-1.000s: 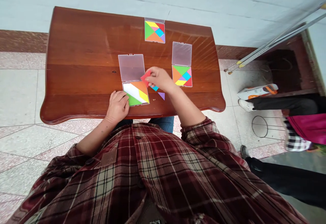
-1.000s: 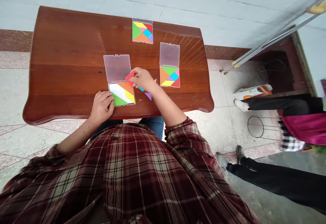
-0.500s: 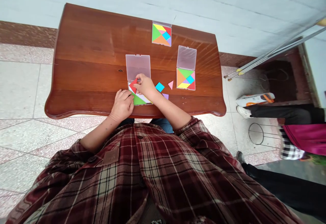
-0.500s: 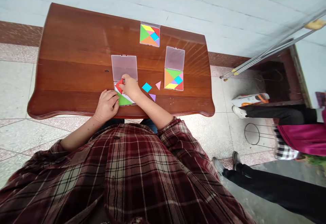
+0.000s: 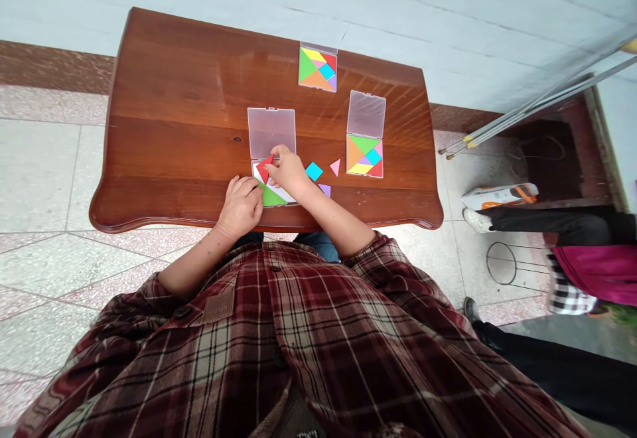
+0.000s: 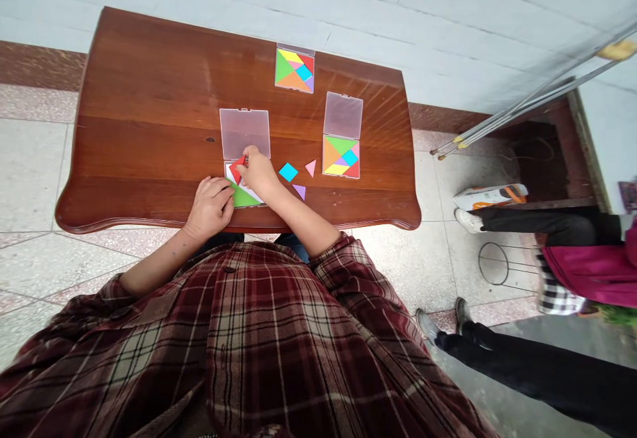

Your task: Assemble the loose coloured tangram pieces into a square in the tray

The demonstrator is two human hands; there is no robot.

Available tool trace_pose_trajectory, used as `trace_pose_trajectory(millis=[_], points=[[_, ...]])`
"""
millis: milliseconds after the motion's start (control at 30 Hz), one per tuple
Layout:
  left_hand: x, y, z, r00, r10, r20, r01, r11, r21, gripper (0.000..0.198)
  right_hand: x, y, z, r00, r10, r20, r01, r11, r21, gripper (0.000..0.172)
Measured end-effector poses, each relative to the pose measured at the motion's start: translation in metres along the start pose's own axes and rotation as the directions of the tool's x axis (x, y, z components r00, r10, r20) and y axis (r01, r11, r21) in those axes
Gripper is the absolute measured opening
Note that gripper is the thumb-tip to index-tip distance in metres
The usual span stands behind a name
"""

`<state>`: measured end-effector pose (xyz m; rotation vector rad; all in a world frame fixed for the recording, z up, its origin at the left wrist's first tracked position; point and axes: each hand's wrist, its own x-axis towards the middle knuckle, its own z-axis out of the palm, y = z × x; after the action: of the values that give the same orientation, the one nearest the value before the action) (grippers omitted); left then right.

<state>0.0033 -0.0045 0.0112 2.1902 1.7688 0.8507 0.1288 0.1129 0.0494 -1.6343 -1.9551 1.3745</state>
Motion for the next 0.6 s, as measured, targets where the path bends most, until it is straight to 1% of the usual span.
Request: trace_pose_trajectory(millis=[133,300,400,600], points=[[0.0,0.0,0.0,1.0,-0.002,-0.005,0.002,1.0,0.008,0.025,0.001,0.001,-0.002,0.999,0.046,-0.006,-0.045,0.989,0.143,0.019],[0.0,0.001,-0.001,1.0,0.007,-0.005,-0.006,1.0,0.026,0.026,0.003,0.004,0.0,0.999,0.054,-0.01,-0.05,0.973,0.223,0.016],[0.001,0.0,-0.001,1.0,-0.005,0.006,0.005,1.0,0.008,0.027,0.003,0.005,-0.002,0.999,0.042,-0.015,-0.037,0.972,0.233,0.014],[0.0,-0.001,0.0,1.0,0.002,0.006,-0.002,1.0,0.008,0.027,0.005,0.005,-0.011,1.0,-0.014,0.002,0.013,0.985,0.17,0.011]])
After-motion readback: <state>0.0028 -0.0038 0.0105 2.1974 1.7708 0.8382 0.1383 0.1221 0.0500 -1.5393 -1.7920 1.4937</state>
